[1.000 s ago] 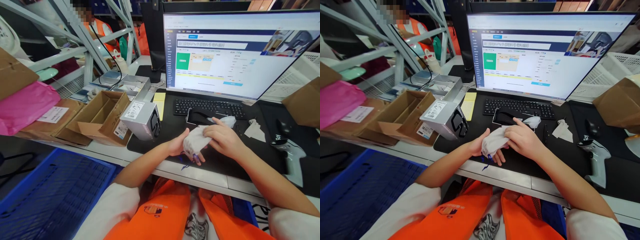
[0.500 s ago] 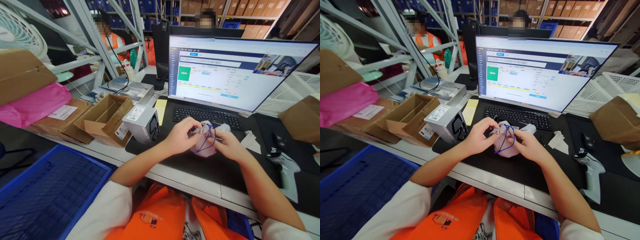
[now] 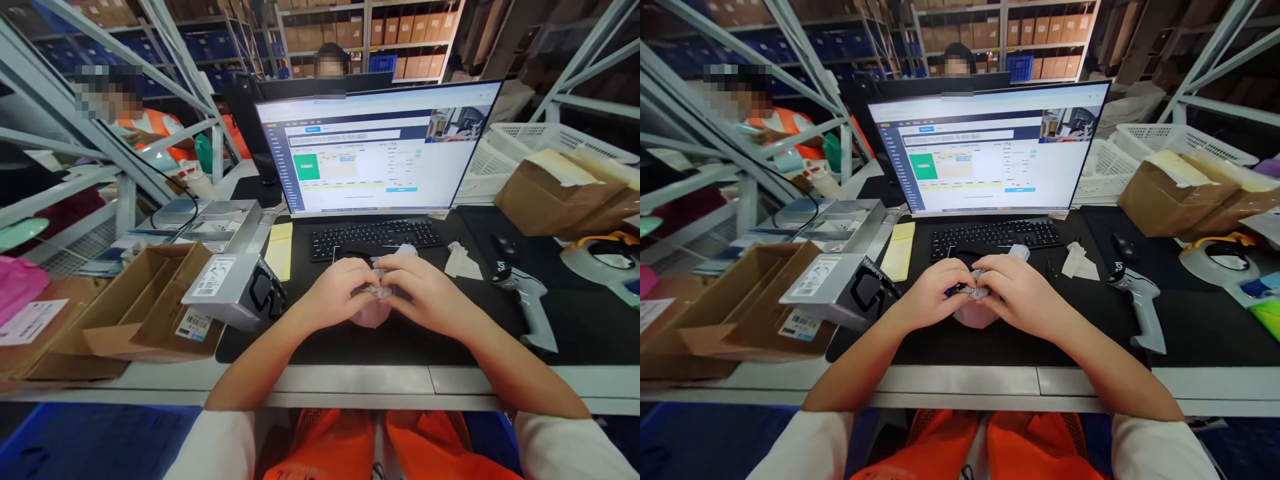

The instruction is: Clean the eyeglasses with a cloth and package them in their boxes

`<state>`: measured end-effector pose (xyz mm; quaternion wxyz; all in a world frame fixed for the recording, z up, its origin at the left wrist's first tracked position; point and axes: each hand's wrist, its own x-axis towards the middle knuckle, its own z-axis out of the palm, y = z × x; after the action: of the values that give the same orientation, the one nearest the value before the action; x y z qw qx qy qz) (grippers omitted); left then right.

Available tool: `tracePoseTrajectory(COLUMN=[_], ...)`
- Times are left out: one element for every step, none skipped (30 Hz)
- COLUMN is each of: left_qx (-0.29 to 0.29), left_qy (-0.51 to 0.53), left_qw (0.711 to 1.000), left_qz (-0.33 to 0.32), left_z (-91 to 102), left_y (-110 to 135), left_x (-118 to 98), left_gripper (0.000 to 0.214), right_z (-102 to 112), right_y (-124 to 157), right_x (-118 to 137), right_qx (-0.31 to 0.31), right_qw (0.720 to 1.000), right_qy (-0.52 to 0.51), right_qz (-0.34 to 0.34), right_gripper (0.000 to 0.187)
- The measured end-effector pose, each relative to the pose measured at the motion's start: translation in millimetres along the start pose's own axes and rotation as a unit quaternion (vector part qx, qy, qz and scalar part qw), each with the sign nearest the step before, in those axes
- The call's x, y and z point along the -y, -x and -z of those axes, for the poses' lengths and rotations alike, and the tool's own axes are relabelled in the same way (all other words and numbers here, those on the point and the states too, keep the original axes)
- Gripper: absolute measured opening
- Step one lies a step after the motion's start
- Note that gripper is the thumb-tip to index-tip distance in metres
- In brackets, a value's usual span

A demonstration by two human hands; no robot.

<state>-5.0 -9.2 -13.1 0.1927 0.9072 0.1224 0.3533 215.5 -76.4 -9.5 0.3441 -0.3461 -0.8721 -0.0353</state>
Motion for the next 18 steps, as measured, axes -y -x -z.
tracePoseTrajectory(left_qx=[0.013, 0.027, 0.041, 0.056, 0.071, 0.084, 0.093, 0.102, 0.108, 0.108, 0.104, 0.094, 0.077, 0.058, 0.043, 0.035, 0.037, 0.047], left_qy=[-0.007, -0.018, -0.032, -0.048, -0.063, -0.077, -0.086, -0.092, -0.093, -0.090, -0.080, -0.061, -0.036, -0.009, 0.015, 0.030, 0.030, 0.011], left_qw=[1.000, 0.999, 0.999, 0.997, 0.995, 0.993, 0.991, 0.990, 0.989, 0.989, 0.990, 0.993, 0.995, 0.997, 0.998, 0.997, 0.997, 0.997], left_qz=[-0.009, -0.014, -0.016, -0.017, -0.019, -0.023, -0.030, -0.038, -0.044, -0.047, -0.047, -0.045, -0.045, -0.046, -0.049, -0.055, -0.058, -0.056], left_z=[1.4, 3.2, 5.2, 7.4, 9.9, 12.4, 14.7, 16.5, 17.7, 18.2, 18.0, 17.3, 16.5, 16.1, 16.6, 18.1, 20.8, 24.4], left_y=[0.4, 0.6, 0.7, 0.6, 0.4, 0.2, -0.2, -0.6, -1.0, -1.5, -2.0, -2.4, -2.7, -2.9, -3.0, -2.8, -2.4, -1.9], left_x=[2.0, 3.1, 3.5, 3.3, 2.6, 1.8, 0.9, 0.1, -0.3, -0.5, -0.3, 0.2, 0.9, 1.6, 2.4, 3.0, 3.4, 3.7], left_gripper=[0.009, 0.010, 0.013, 0.017, 0.022, 0.028, 0.033, 0.036, 0.039, 0.040, 0.041, 0.040, 0.038, 0.035, 0.032, 0.031, 0.031, 0.032], right_z=[-0.5, -0.2, 0.8, 2.7, 5.5, 9.0, 12.9, 16.8, 20.5, 23.6, 26.0, 27.7, 28.9, 30.1, 31.6, 33.7, 36.3, 39.2], right_y=[0.0, 0.2, 0.6, 1.0, 1.4, 1.7, 1.8, 1.7, 1.5, 1.1, 0.7, 0.4, 0.3, 0.6, 1.2, 2.2, 3.6, 5.2], right_x=[-1.4, -2.7, -3.9, -5.1, -6.3, -7.4, -8.5, -9.5, -10.2, -10.6, -10.7, -10.7, -10.8, -11.1, -11.9, -13.2, -14.9, -17.1], right_qx=[0.006, 0.015, 0.028, 0.045, 0.064, 0.086, 0.105, 0.120, 0.130, 0.135, 0.133, 0.128, 0.124, 0.122, 0.121, 0.121, 0.122, 0.124], right_qw=[1.000, 1.000, 0.999, 0.999, 0.998, 0.996, 0.993, 0.990, 0.988, 0.986, 0.986, 0.986, 0.986, 0.986, 0.985, 0.984, 0.984, 0.985], right_qy=[0.011, 0.018, 0.020, 0.014, -0.001, -0.022, -0.046, -0.069, -0.085, -0.096, -0.102, -0.105, -0.108, -0.113, -0.118, -0.121, -0.121, -0.116], right_qz=[0.003, 0.007, 0.008, 0.007, 0.001, -0.005, -0.011, -0.015, -0.018, -0.020, -0.022, -0.025, -0.029, -0.033, -0.037, -0.040, -0.042, -0.042], right_gripper=[0.014, 0.011, 0.008, 0.006, 0.006, 0.010, 0.013, 0.016, 0.019, 0.020, 0.020, 0.018, 0.016, 0.013, 0.011, 0.011, 0.012, 0.013])
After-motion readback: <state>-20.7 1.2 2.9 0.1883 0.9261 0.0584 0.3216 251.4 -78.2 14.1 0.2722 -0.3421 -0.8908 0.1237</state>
